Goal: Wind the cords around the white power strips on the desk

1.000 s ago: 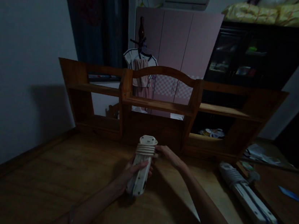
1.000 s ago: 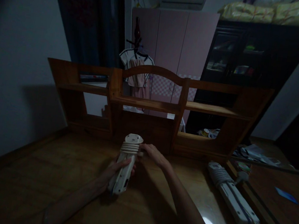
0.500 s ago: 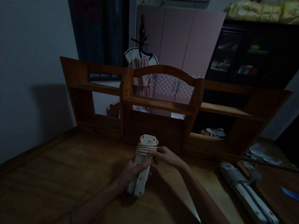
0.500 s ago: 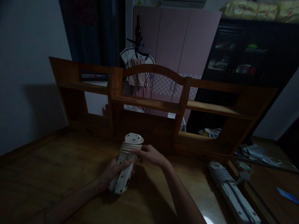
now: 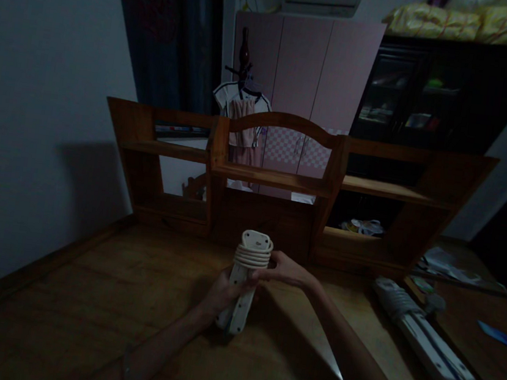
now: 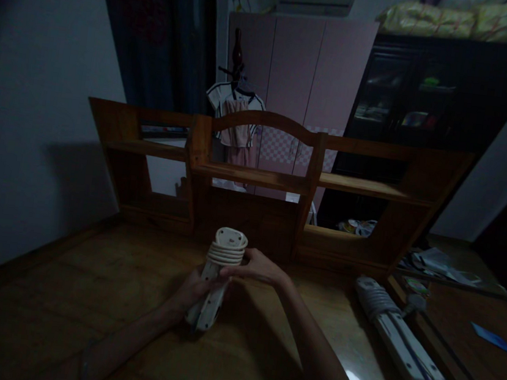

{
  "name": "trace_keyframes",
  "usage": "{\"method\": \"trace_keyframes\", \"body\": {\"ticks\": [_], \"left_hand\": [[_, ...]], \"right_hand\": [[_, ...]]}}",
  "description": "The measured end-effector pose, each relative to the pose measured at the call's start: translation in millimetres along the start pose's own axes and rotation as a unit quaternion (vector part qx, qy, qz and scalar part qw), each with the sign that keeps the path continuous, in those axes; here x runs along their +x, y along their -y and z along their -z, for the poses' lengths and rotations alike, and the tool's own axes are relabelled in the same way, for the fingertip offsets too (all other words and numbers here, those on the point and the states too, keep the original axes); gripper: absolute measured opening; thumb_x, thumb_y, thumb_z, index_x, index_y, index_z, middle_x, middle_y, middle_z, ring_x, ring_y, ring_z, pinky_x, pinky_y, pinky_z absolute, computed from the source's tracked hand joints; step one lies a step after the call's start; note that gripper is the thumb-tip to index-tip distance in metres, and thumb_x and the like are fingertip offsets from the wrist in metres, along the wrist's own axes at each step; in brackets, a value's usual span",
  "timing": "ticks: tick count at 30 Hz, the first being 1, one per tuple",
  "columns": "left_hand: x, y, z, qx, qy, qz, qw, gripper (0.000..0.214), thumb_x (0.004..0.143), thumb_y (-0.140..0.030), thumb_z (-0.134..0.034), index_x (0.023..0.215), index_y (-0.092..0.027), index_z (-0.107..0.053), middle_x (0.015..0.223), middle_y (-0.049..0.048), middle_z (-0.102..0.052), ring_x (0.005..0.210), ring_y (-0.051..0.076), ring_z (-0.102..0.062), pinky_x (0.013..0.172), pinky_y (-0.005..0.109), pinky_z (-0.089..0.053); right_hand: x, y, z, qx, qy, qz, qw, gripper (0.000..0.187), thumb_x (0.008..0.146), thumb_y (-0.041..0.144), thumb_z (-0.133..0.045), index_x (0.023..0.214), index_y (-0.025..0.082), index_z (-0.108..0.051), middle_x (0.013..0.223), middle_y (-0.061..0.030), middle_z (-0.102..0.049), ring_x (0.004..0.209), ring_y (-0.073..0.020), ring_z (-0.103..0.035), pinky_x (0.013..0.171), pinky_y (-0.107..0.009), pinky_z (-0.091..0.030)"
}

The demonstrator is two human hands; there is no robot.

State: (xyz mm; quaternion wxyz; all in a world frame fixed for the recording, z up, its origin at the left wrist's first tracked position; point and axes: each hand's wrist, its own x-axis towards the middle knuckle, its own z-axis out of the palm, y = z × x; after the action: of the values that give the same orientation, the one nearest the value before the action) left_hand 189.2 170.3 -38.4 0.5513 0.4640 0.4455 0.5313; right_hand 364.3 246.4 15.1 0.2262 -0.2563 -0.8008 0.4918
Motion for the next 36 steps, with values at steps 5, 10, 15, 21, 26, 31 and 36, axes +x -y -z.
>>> {"method": "trace_keyframes", "body": {"ticks": [5,10,15,21,26,31,36], "left_hand": [[3,6,3.5,0.042,-0.003,-0.040,0.998,0.049,0.061,-0.041,-0.077,0.098,-0.012,-0.060,0.076,0.0062,-0.068,0.063,0.019,-0.064,0.059,0.027,-0.049],[5,9,2.7,0.050,0.009,-0.051,0.997,0.048,0.065,-0.040,-0.075,0.101,-0.012,-0.060,0.079,0.0061,-0.068,0.064,0.019,-0.064,0.059,0.026,-0.048],[1,7,-2.3,0.045,0.009,-0.059,0.997,0.042,0.067,-0.041,-0.073,0.096,-0.013,-0.061,0.075,0.0043,-0.066,0.063,0.017,-0.062,0.058,0.025,-0.048],[5,12,-2.6,0.018,0.016,0.016,1.000,0.043,0.070,-0.048,-0.071,0.090,-0.011,-0.061,0.068,0.0067,-0.065,0.058,0.018,-0.062,0.055,0.026,-0.047],[11,24,2.8,0.013,0.011,0.017,1.000,0.049,0.064,-0.052,-0.073,0.085,-0.009,-0.063,0.068,0.0069,-0.065,0.058,0.019,-0.062,0.054,0.026,-0.046],[-1,13,-7.8,0.070,0.038,-0.025,0.996,0.050,0.070,-0.049,-0.070,0.104,-0.014,-0.060,0.093,0.0097,-0.068,0.085,0.024,-0.064,0.070,0.028,-0.049],[-15,-1,-20.7,0.058,0.182,-0.060,0.980,0.041,0.080,-0.044,-0.061,0.112,-0.019,-0.054,0.109,0.0079,-0.062,0.099,0.021,-0.058,0.086,0.030,-0.045]], "right_hand": [[0,-4,-1,0.030,-0.005,-0.005,1.000,0.050,0.069,0.045,-0.072,0.107,0.014,-0.064,0.091,-0.0034,-0.064,0.080,-0.0162,-0.056,0.074,-0.027,-0.045],[1,-8,2,0.043,0.016,-0.017,0.999,0.043,0.069,0.045,-0.071,0.096,0.012,-0.066,0.080,-0.0012,-0.061,0.069,-0.0132,-0.052,0.065,-0.024,-0.043],[1,-8,3,0.052,0.007,-0.030,0.998,0.041,0.071,0.049,-0.068,0.088,0.012,-0.065,0.077,-0.0008,-0.058,0.068,-0.0126,-0.049,0.063,-0.024,-0.041],[2,-5,1,0.059,-0.007,-0.046,0.997,0.040,0.074,0.051,-0.064,0.082,0.011,-0.065,0.069,0.0011,-0.055,0.060,-0.0100,-0.044,0.055,-0.021,-0.036],[0,2,-11,0.055,-0.063,-0.056,0.995,0.045,0.077,0.053,-0.060,0.098,0.013,-0.065,0.085,-0.0028,-0.062,0.072,-0.0147,-0.053,0.066,-0.026,-0.044],[-25,15,-24,0.039,-0.166,-0.036,0.985,0.051,0.074,0.050,-0.066,0.110,0.015,-0.062,0.105,-0.0074,-0.065,0.095,-0.0231,-0.058,0.088,-0.036,-0.044],[-82,18,3,-0.011,-0.197,-0.079,0.977,0.049,0.073,0.049,-0.067,0.110,0.016,-0.064,0.104,-0.0064,-0.066,0.091,-0.0224,-0.059,0.081,-0.033,-0.047]]}}
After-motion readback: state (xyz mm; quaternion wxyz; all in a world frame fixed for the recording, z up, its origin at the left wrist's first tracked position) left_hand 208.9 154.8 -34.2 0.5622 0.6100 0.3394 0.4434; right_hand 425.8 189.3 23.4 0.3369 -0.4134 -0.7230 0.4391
